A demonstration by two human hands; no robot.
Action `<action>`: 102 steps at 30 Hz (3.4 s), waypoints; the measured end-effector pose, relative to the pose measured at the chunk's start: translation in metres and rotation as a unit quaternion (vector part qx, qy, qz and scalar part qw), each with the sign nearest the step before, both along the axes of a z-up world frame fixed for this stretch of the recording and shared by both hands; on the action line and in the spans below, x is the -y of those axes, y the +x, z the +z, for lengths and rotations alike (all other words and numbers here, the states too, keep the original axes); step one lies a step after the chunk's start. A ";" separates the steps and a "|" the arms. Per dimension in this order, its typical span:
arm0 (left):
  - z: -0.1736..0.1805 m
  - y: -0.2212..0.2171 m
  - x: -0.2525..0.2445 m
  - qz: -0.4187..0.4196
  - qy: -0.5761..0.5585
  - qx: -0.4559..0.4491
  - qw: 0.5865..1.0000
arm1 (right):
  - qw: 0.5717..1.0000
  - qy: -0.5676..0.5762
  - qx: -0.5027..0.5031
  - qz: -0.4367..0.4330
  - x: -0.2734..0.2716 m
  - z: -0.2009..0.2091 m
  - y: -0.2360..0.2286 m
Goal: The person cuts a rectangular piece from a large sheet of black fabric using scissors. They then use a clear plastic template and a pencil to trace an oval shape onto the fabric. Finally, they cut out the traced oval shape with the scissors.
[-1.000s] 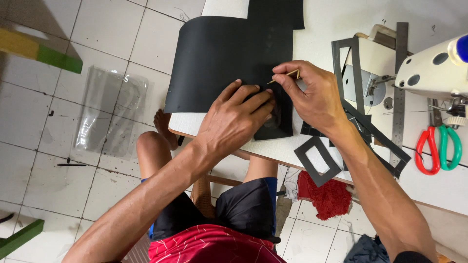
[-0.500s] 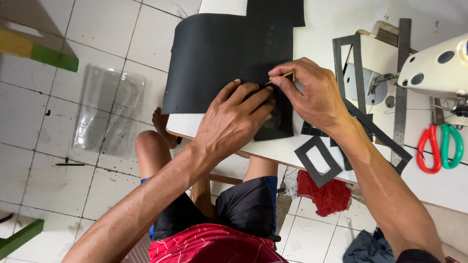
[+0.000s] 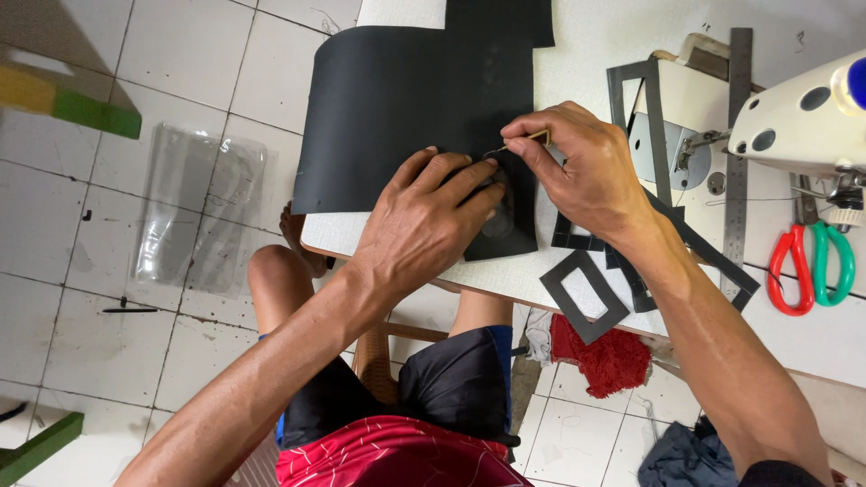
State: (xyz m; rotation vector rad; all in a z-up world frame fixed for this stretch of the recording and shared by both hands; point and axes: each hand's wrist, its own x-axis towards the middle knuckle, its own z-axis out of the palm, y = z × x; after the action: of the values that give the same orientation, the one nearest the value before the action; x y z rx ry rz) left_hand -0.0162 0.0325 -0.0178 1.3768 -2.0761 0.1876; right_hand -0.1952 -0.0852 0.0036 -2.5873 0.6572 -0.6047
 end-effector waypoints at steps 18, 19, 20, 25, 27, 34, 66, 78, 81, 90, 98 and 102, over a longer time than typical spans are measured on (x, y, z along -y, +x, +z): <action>0.009 0.000 0.000 -0.010 0.050 -0.001 0.999 | 0.999 -0.030 -0.005 0.019 0.001 -0.002 -0.007; 0.010 0.000 0.000 -0.009 0.050 -0.001 0.999 | 0.999 -0.031 -0.004 0.020 0.001 -0.002 -0.007; 0.010 0.000 0.000 -0.011 0.057 -0.006 0.998 | 0.999 -0.033 -0.004 0.020 0.000 -0.002 -0.007; 0.009 -0.003 0.002 -0.011 0.056 -0.014 0.998 | 0.999 -0.037 -0.001 0.017 -0.001 -0.002 -0.010; 0.010 -0.003 0.001 0.002 0.055 -0.005 0.998 | 0.999 -0.037 -0.002 0.029 -0.003 -0.001 -0.011; 0.011 -0.007 0.005 0.013 0.068 0.027 0.997 | 0.999 -0.024 -0.020 0.026 -0.008 0.002 -0.018; 0.003 -0.008 0.007 0.001 0.115 0.034 0.993 | 0.998 -0.049 -0.026 0.039 -0.029 0.002 -0.029; -0.003 -0.005 0.009 -0.007 0.119 0.026 0.992 | 0.996 -0.071 -0.010 0.045 -0.029 -0.001 -0.026; -0.005 -0.005 0.009 -0.008 0.113 0.016 0.993 | 0.997 -0.053 -0.032 0.038 -0.036 0.003 -0.029; -0.006 -0.003 0.013 -0.015 0.125 0.023 0.992 | 0.998 -0.041 -0.036 0.041 -0.046 0.003 -0.036; -0.003 -0.001 0.018 -0.025 0.129 0.019 0.991 | 0.996 -0.038 -0.066 0.055 -0.053 0.005 -0.039; -0.002 0.000 0.020 -0.038 0.140 0.007 0.989 | 0.996 -0.036 -0.059 0.060 -0.054 0.005 -0.039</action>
State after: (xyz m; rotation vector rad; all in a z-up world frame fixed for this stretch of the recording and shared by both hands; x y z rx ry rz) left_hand -0.0162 0.0124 -0.0200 1.4557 -2.2259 -0.1337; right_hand -0.2341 -0.0309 0.0089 -2.7236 0.5193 -0.4473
